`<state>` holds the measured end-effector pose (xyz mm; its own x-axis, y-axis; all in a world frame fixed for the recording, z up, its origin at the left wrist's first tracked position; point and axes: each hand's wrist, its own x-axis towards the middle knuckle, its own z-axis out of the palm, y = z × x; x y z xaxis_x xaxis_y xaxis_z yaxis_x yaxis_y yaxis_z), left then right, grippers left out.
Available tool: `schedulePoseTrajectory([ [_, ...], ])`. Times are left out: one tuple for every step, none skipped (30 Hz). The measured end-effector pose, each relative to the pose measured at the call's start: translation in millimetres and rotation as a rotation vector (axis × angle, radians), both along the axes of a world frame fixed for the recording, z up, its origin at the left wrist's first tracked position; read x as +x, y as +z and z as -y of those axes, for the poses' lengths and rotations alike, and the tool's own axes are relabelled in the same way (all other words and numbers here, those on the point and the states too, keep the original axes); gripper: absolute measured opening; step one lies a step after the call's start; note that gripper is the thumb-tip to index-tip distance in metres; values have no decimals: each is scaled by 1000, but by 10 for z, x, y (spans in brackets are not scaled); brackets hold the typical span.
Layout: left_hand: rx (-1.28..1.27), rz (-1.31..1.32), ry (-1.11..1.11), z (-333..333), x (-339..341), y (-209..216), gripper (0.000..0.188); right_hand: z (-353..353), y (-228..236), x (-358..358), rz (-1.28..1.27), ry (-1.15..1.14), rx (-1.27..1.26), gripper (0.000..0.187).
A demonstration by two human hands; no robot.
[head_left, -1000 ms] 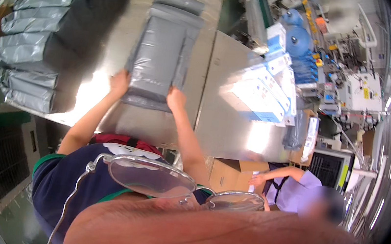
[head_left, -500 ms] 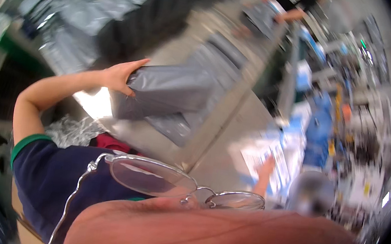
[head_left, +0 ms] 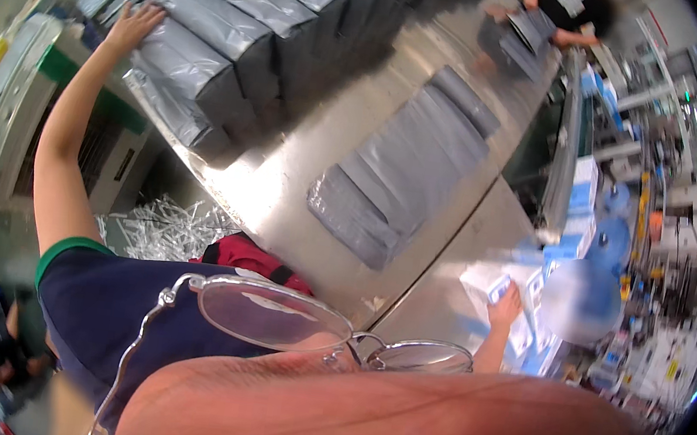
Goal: The person places product boxes into gray shipping bags and stacks the filled bags on a metal table.
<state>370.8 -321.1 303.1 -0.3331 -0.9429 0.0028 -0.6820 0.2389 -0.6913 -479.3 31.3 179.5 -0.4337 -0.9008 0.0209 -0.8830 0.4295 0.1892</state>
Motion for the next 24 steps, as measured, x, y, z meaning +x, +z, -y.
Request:
schedulePoseTrajectory([
  [-104,120,116,-73,-198,2,49,9,6,92,25,17,16,81],
  [-217,231,223,-240,-502,112,49,-7,53,204,46,26,28,77],
  [-386,101,132,-471,-837,241,48,-39,175,383,2,37,-33,73],
  [-552,-46,45,-687,-1159,283,47,-61,343,622,-49,48,-96,70],
  [-628,-379,-131,-847,-1385,175,45,-29,579,895,-26,6,-168,68],
  [-539,-674,-391,-975,-1469,-288,41,44,854,1188,6,-12,-238,67],
  [-265,-916,-547,-1184,-2026,-402,32,69,1074,1455,31,37,-377,64],
  [39,-1150,-656,-1409,-2588,-487,23,72,1184,1674,20,121,-440,62],
  [292,-1310,-688,-1486,-3018,-564,22,91,1233,1897,20,213,-504,60],
  [348,-1303,-786,-1349,-3281,-990,23,129,1215,2158,-11,339,-536,55],
  [462,-1234,-788,-1222,-3481,-1233,23,173,1170,2461,133,435,-656,43],
  [509,-1149,-839,-1147,-3625,-1454,23,106,756,2461,332,544,-710,26],
  [553,-1063,-869,-1074,-3704,-1665,23,81,651,2732,139,629,-589,14],
  [617,-1032,-863,-994,-3748,-1808,23,52,415,2927,193,731,-591,20],
  [676,-998,-858,-880,-3753,-1929,23,20,185,3124,249,831,-586,26],
  [743,-960,-881,-789,-3828,-2033,23,-103,-89,3265,189,839,-558,37],
  [839,-948,-791,-742,-3853,-2168,21,-227,-349,3352,267,833,-453,41],
  [793,-911,-876,-717,-3886,-2179,21,-402,-662,3466,188,741,-321,42],
  [727,-885,-962,-667,-3939,-2204,20,-490,-737,3482,317,728,-281,42],
  [665,-856,-1030,-648,-3933,-2196,19,-509,-712,3491,458,719,-237,42],
  [586,-851,-1051,-663,-3958,-2280,18,-422,-726,3421,450,549,-180,44],
  [575,-830,-1024,-641,-3926,-2236,17,-210,-605,3267,471,492,-344,44],
  [579,-803,-979,-684,-3833,-2209,16,63,-411,3162,513,452,-507,45],
  [586,-775,-934,-730,-3749,-2211,16,442,-267,2994,568,410,-621,37],
])
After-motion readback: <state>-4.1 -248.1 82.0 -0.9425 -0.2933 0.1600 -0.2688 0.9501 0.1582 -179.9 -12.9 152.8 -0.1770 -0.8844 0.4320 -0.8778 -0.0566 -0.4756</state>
